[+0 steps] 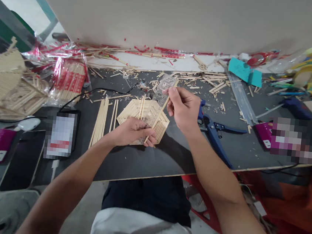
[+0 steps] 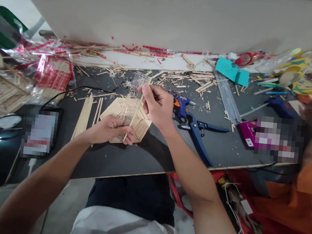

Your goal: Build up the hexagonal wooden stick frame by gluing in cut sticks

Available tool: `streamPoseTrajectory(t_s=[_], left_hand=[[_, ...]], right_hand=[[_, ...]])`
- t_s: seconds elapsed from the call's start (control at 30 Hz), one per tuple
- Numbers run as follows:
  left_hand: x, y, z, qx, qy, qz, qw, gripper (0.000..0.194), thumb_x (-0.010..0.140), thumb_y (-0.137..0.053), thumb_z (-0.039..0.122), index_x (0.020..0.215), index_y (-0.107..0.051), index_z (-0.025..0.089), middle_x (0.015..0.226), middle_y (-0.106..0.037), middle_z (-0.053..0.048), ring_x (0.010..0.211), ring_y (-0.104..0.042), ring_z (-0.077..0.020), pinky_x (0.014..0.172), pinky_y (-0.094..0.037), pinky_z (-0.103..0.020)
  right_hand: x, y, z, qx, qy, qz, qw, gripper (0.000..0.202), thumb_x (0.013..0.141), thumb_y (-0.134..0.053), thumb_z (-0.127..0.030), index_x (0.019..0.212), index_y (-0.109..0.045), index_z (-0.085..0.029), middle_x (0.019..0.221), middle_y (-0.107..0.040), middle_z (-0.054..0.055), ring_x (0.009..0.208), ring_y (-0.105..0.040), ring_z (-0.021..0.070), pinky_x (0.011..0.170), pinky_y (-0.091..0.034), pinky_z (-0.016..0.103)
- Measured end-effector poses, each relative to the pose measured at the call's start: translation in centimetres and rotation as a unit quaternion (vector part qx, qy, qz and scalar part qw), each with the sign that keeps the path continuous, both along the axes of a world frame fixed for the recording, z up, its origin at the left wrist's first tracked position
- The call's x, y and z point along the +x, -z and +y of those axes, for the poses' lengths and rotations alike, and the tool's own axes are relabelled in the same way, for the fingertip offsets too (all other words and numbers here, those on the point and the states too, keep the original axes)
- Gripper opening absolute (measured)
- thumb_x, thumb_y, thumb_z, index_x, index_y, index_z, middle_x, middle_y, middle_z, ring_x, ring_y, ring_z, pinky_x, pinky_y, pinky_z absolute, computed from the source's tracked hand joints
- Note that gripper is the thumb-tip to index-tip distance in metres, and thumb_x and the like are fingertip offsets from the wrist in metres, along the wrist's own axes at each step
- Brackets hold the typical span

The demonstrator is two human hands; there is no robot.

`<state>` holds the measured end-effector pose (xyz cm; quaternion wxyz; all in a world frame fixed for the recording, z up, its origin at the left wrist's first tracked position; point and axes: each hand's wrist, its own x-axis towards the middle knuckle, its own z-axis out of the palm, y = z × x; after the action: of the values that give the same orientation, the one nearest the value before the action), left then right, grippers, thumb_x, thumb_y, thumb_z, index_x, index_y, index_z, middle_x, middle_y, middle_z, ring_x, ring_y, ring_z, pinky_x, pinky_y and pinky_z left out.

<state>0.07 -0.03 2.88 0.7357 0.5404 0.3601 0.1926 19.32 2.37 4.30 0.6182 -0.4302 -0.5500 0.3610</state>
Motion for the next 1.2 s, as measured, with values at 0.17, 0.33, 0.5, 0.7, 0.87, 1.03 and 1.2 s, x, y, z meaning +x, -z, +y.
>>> streamPoseTrajectory(t_s=[0.17, 0.33, 0.5, 0.7, 0.87, 1.03, 1.2], left_hand=[[-0.1, 0.3, 0.0, -0.003, 0.005, -0.003, 1.000, 0.034, 0.085, -0.081, 0.042, 0.085, -0.078, 0.008, 0.078, -0.079, -0.013, 0.068, -0.077, -0.0170, 0.066, -0.064, -0.023], [0.1, 0.6, -0.2, -0.030, 0.010, 0.000, 0.999, 0.037, 0.082, -0.084, 0.045, 0.086, -0.078, 0.009, 0.084, -0.080, -0.012, 0.068, -0.076, -0.0158, 0.068, -0.064, -0.025], [0.3, 0.8, -0.4, -0.022, 0.012, -0.019, 1.000, 0.040, 0.082, -0.083, 0.049, 0.087, -0.078, 0.010, 0.084, -0.080, -0.011, 0.069, -0.076, -0.0148, 0.069, -0.063, -0.024], [0.5, 1.1, -0.4, -0.014, 0.011, -0.022, 1.000, 0.035, 0.087, -0.079, 0.045, 0.087, -0.077, 0.010, 0.085, -0.080, -0.011, 0.071, -0.076, -0.0150, 0.067, -0.063, -0.023], [0.5, 1.3, -0.3, -0.014, 0.006, -0.034, 0.999, 0.034, 0.086, -0.080, 0.041, 0.086, -0.075, 0.008, 0.085, -0.080, -0.012, 0.070, -0.076, -0.0156, 0.066, -0.063, -0.024], [0.5, 1.3, -0.3, -0.038, -0.001, -0.028, 0.999, 0.031, 0.086, -0.080, 0.038, 0.087, -0.075, 0.008, 0.084, -0.080, -0.011, 0.070, -0.076, -0.0156, 0.066, -0.063, -0.023], [0.5, 1.2, -0.3, -0.047, -0.007, -0.017, 0.999, 0.026, 0.087, -0.079, 0.034, 0.086, -0.075, 0.008, 0.084, -0.080, -0.012, 0.069, -0.077, -0.0158, 0.066, -0.063, -0.023]], right_hand=[[0.1, 0.3, 0.3, 0.014, -0.018, 0.019, 1.000, 0.044, 0.091, -0.068, -0.060, 0.074, -0.070, -0.019, 0.052, -0.049, -0.005, 0.037, -0.040, 0.0043, 0.037, -0.032, 0.022], [0.2, 0.4, 0.5, -0.005, -0.025, 0.009, 1.000, 0.049, 0.088, -0.068, -0.066, 0.073, -0.070, -0.019, 0.052, -0.049, -0.006, 0.036, -0.040, 0.0036, 0.035, -0.031, 0.020], [0.2, 0.4, 0.7, -0.005, -0.041, 0.024, 0.999, 0.050, 0.086, -0.070, -0.066, 0.069, -0.068, -0.019, 0.054, -0.051, -0.005, 0.036, -0.040, 0.0026, 0.036, -0.033, 0.020], [0.4, 0.5, 0.9, -0.022, -0.045, 0.018, 0.999, 0.051, 0.086, -0.070, -0.068, 0.069, -0.068, -0.019, 0.054, -0.051, -0.005, 0.037, -0.039, 0.0028, 0.036, -0.032, 0.021], [0.5, 0.7, 0.9, -0.021, -0.059, 0.029, 0.998, 0.049, 0.087, -0.070, -0.065, 0.071, -0.069, -0.019, 0.053, -0.050, -0.006, 0.037, -0.040, 0.0030, 0.036, -0.031, 0.021], [0.6, 1.0, 1.0, -0.029, -0.067, 0.037, 0.997, 0.047, 0.089, -0.070, -0.063, 0.075, -0.070, -0.019, 0.054, -0.050, -0.006, 0.037, -0.041, 0.0029, 0.036, -0.031, 0.021], [0.4, 0.6, 0.7, -0.035, -0.061, 0.030, 0.997, 0.049, 0.087, -0.071, -0.065, 0.073, -0.069, -0.018, 0.055, -0.050, -0.006, 0.037, -0.041, 0.0027, 0.035, -0.030, 0.020]])
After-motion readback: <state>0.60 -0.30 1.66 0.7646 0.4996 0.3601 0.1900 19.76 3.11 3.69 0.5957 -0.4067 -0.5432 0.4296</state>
